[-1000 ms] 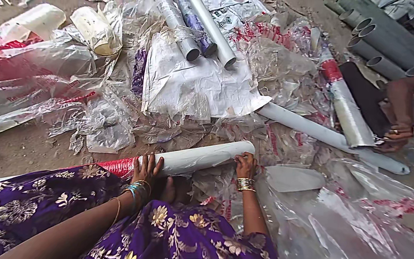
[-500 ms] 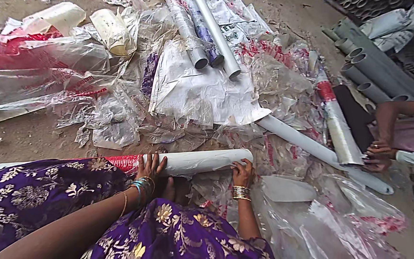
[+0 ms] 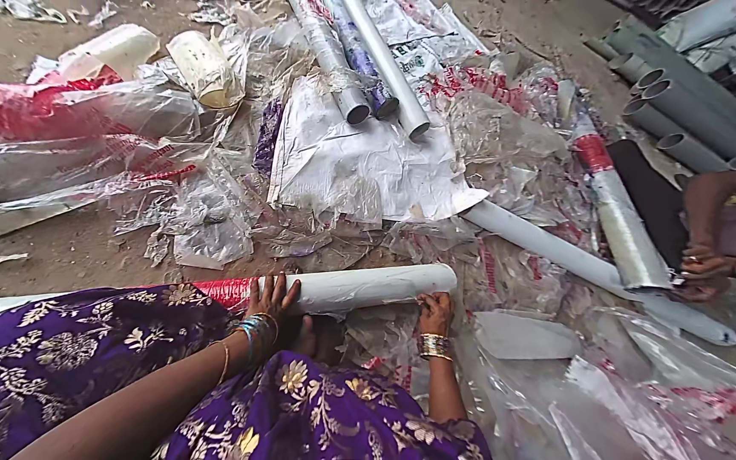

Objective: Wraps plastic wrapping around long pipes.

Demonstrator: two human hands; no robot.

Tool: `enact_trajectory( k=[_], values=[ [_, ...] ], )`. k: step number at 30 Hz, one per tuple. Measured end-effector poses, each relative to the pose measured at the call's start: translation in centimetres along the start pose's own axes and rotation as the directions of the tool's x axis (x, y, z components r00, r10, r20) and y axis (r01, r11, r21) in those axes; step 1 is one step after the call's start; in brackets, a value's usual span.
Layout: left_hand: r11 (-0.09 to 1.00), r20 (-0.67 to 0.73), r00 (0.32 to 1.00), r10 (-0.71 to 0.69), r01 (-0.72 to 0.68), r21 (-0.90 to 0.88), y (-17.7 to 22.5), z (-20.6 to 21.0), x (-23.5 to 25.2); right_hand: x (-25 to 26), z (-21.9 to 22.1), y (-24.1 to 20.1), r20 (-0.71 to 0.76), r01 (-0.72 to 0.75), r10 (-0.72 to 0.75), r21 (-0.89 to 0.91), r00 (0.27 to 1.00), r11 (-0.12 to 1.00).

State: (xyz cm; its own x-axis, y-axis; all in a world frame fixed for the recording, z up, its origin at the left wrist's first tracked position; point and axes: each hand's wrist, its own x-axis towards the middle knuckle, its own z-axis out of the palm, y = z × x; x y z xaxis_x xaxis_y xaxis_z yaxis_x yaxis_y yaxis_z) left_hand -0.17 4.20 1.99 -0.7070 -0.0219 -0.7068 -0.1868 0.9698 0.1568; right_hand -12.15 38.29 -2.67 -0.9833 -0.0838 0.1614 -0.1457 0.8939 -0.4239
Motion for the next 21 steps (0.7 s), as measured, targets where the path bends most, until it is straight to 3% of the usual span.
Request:
enact_trajectory(
  k=[8, 14, 16, 19, 21],
  values=[
    [0.999, 0.001, 1.0, 0.029, -0.029, -0.024, -0.8, -0.6, 0.4, -0.6, -0.7, 0.0, -0.026, -0.043, 0.044, 0.049, 0.999, 0.998],
    [0.995, 0.005, 0.997, 0.083, -0.083, -0.056, -2.8, -2.1, 2.8, 1.5, -0.4, -2.8, -0.067, 0.157, -0.158, -0.026, 0.985, 0.987],
    [0.996, 0.024, 0.996, 0.082, -0.081, -0.046, -3.0, -2.6, 3.2, 2.4, 0.1, -3.9, 0.015, 0.176, -0.176, -0.047, 0.984, 0.983],
    [0.996, 0.028, 0.997, 0.073, -0.072, -0.055, -2.7, -2.7, 3.1, 3.6, 0.4, -5.4, 0.197, 0.122, -0.089, -0.162, 0.976, 0.979],
    [0.996, 0.029, 0.997, 0.07, -0.068, -0.062, -2.7, -2.7, 3.0, 4.0, 0.9, -5.3, 0.211, 0.126, -0.086, -0.185, 0.974, 0.975]
  ],
)
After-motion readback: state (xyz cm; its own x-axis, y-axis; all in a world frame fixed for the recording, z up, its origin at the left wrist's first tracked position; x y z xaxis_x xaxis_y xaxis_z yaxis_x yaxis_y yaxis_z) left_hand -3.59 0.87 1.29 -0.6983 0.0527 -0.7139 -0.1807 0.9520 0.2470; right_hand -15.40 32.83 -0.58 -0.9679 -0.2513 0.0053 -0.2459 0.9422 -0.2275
